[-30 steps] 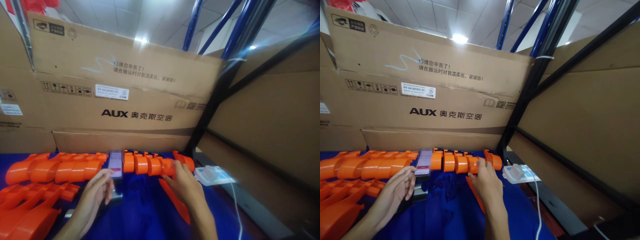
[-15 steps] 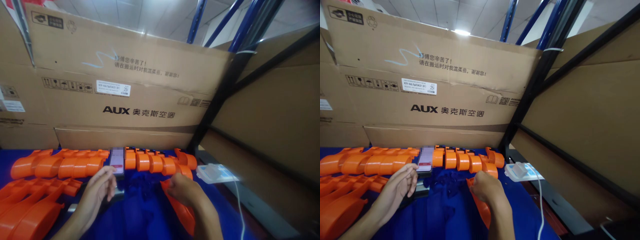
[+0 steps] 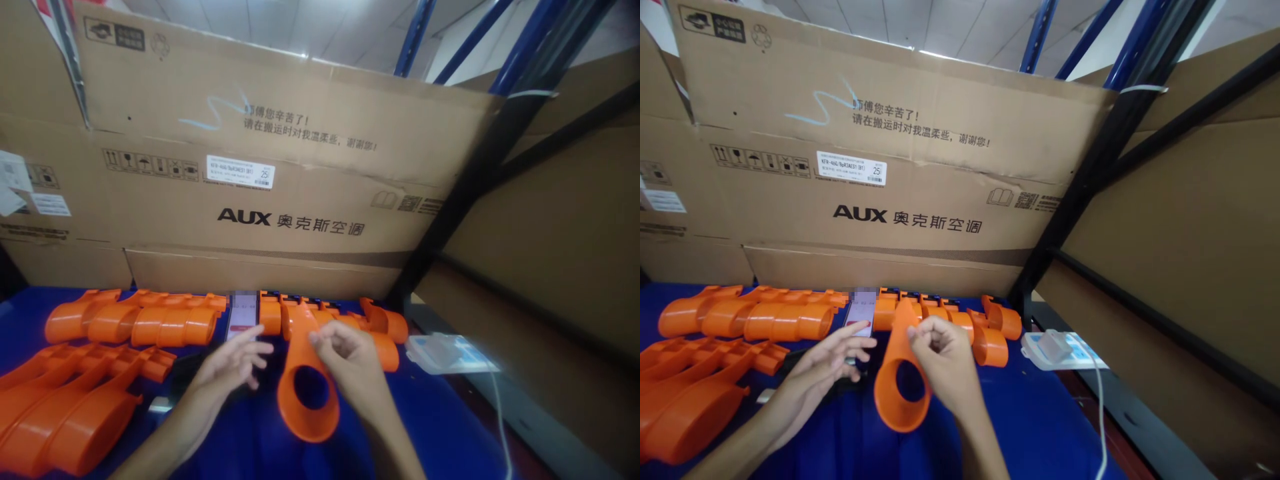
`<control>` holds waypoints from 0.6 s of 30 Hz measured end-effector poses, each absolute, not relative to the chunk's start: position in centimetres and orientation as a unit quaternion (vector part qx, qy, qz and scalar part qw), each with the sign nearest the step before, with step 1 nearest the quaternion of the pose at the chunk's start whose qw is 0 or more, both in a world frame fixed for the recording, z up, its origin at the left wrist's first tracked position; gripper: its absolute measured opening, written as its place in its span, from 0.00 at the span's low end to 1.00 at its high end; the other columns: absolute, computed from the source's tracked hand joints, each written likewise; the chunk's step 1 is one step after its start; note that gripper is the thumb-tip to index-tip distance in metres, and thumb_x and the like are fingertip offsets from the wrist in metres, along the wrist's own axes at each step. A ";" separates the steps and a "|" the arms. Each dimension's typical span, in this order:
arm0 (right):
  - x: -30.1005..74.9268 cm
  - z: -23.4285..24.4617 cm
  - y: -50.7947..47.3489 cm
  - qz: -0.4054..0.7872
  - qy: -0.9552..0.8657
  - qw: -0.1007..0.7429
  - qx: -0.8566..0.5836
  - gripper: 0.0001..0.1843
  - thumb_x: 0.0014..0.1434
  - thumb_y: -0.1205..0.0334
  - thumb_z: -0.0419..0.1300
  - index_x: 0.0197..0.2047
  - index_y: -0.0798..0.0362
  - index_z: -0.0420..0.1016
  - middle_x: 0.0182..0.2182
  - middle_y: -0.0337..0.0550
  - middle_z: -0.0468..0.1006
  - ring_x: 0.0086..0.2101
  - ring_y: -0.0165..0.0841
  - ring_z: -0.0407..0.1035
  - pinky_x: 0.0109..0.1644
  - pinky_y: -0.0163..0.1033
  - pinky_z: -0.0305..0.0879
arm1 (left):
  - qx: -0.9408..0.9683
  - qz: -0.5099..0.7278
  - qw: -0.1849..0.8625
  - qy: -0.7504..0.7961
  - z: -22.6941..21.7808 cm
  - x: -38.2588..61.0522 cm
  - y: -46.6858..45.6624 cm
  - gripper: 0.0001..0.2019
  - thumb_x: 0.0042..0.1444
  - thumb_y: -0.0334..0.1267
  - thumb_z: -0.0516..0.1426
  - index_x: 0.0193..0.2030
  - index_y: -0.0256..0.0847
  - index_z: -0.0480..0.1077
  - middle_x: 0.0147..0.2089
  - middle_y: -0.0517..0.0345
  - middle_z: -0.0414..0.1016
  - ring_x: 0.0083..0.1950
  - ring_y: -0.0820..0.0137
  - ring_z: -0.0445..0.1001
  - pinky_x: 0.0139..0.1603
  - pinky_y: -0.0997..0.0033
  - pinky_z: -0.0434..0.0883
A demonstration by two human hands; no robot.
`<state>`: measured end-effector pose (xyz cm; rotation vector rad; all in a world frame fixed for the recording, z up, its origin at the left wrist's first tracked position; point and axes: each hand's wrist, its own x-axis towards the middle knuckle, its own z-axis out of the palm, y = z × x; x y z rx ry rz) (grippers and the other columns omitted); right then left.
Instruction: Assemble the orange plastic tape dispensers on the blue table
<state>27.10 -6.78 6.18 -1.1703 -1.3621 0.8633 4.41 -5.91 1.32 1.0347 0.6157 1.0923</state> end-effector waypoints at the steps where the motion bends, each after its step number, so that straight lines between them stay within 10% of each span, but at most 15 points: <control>1: 25.9 5.9 -6.7 0.377 -0.570 0.548 -0.483 0.16 0.58 0.52 0.64 0.26 0.53 0.68 0.18 0.29 0.59 0.19 0.23 0.51 0.22 0.31 0.46 | 0.468 0.477 0.697 0.262 1.3 4.5 -6.1 0.26 0.58 0.42 0.63 0.63 0.43 0.70 0.59 0.43 0.76 0.57 0.56 0.73 0.53 0.62 0.71; 10: 20.7 4.4 -7.9 0.445 -0.615 0.565 -0.323 0.11 0.63 0.57 0.64 0.47 0.50 0.80 0.36 0.44 0.81 0.34 0.34 0.73 0.39 0.39 0.69 | 0.466 0.499 0.681 0.266 0.6 5.2 -6.0 0.27 0.54 0.35 0.67 0.62 0.47 0.70 0.66 0.50 0.71 0.68 0.53 0.65 0.67 0.57 0.61; 18: 22.0 3.4 -7.1 0.288 -0.637 0.627 -0.342 0.10 0.66 0.62 0.54 0.41 0.50 0.78 0.31 0.43 0.76 0.30 0.35 0.69 0.35 0.40 0.65 | 0.281 0.514 0.758 0.287 0.7 3.5 -4.6 0.19 0.58 0.52 0.62 0.40 0.35 0.77 0.30 0.51 0.80 0.30 0.65 0.79 0.32 0.71 0.74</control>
